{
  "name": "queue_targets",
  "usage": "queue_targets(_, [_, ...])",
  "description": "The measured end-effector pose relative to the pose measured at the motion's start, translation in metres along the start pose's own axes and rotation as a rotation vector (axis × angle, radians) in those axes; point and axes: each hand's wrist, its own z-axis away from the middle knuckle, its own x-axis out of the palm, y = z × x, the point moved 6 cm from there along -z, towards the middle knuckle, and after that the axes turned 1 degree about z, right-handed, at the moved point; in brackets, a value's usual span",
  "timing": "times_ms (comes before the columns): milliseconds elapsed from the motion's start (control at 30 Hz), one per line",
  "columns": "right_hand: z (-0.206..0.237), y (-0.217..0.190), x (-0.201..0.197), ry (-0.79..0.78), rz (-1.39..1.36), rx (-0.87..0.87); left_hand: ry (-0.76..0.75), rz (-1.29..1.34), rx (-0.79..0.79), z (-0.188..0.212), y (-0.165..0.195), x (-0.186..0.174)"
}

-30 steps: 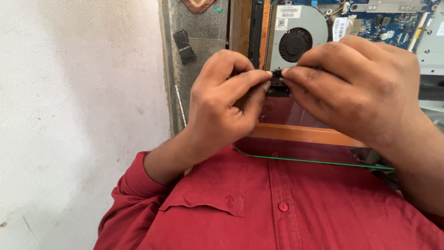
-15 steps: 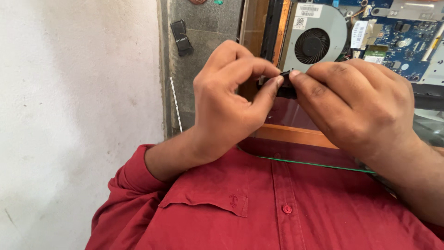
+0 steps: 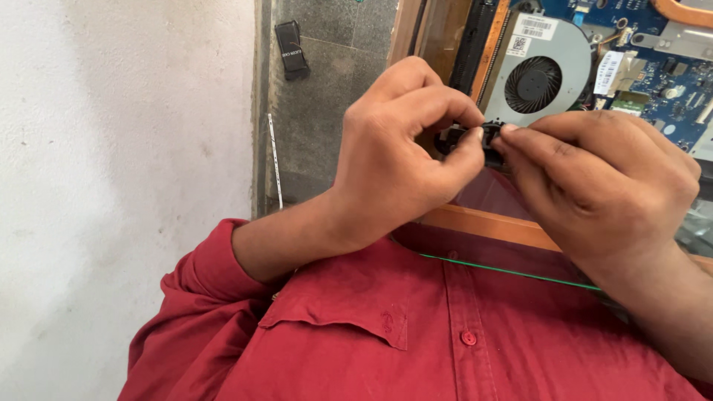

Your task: The person removes a cooling fan from a laptop motherboard, disconnects its cable, and uses a screwdriver to detach a small component. They then reconnect the fan cable and reposition the fan on the board.

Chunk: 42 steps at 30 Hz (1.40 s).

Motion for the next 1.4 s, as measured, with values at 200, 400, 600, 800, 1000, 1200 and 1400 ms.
queue_targets(200, [-0.005, -0.009, -0.002, -0.055, 0.093, -0.098, 0.053, -0.046, 0.074, 0.004, 0.006, -0.002])
queue_targets(400, [-0.011, -0.017, -0.001, -0.125, 0.222, -0.094, -0.062, 0.003, 0.007, 0.000, 0.000, -0.005])
queue_targets(600, [-0.011, -0.024, -0.001, -0.134, 0.373, -0.165, -0.091, -0.291, 0.431, 0.002, 0.032, -0.009])
queue_targets(800, [-0.012, -0.023, -0.001, -0.126, 0.444, -0.135, -0.182, -0.394, 0.567, 0.001, 0.036, -0.005])
queue_targets(1000, [-0.020, -0.013, -0.002, -0.271, 0.254, -0.022, -0.174, -0.416, 0.626, -0.001, 0.034, -0.004])
queue_targets(1200, [-0.017, -0.011, -0.007, -0.280, 0.228, -0.068, -0.187, -0.530, 0.691, 0.004, 0.036, 0.002])
queue_targets(1400, [-0.006, -0.007, -0.016, -0.070, 0.254, -0.266, -0.147, -0.568, 0.717, 0.004, 0.039, 0.005])
